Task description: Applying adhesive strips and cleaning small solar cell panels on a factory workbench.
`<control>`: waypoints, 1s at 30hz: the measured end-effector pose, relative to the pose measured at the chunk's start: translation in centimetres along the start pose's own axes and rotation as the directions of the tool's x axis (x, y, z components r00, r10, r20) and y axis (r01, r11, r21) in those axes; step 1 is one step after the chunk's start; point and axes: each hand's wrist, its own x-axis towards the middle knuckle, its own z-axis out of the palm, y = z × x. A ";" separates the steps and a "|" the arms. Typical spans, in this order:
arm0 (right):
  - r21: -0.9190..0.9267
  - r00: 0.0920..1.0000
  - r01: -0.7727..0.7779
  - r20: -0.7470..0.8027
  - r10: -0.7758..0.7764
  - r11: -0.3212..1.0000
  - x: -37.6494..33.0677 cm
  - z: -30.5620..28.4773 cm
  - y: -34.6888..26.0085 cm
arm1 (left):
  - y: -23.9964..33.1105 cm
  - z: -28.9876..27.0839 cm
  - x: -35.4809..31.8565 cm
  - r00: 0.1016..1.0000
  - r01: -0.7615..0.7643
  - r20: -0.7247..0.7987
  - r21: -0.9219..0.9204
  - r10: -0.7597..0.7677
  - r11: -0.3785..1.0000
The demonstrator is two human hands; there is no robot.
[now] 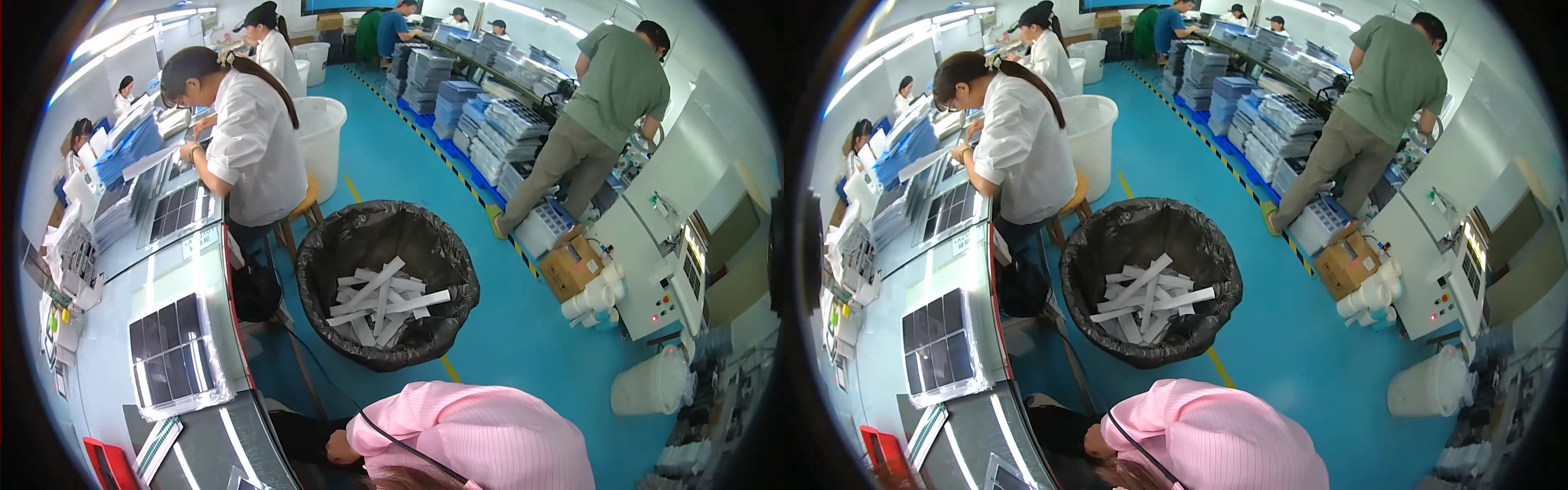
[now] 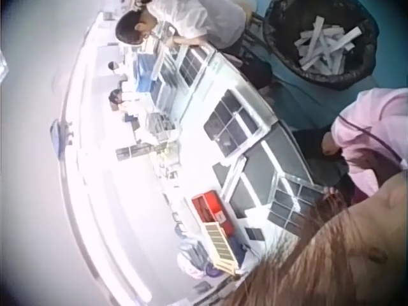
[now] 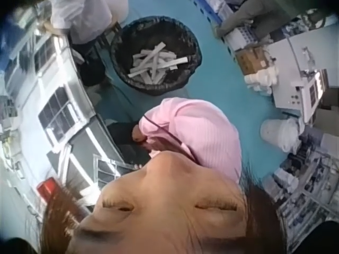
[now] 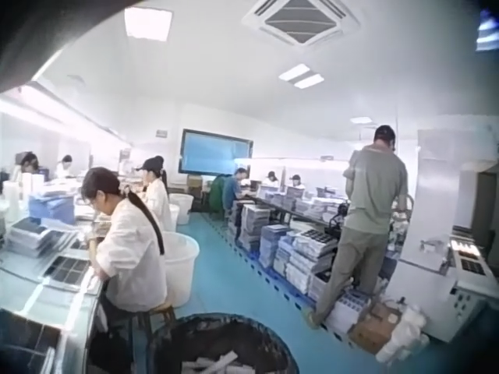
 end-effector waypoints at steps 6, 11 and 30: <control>0.045 0.998 0.022 -0.054 -0.020 0.999 -0.1 0.4 0.2 | 1.3 0.6 2.5 0.997 -0.025 0.068 -0.071 0.030 0.997; 0.046 0.999 0.029 -0.022 -0.028 0.999 0.2 0.1 0.2 | 1.8 0.8 4.0 0.993 -0.032 0.106 -0.135 0.047 0.990; 0.025 0.990 0.093 -0.111 -0.089 0.995 0.3 0.1 0.3 | 2.9 2.3 7.4 0.976 -0.023 0.190 -0.411 0.110 0.911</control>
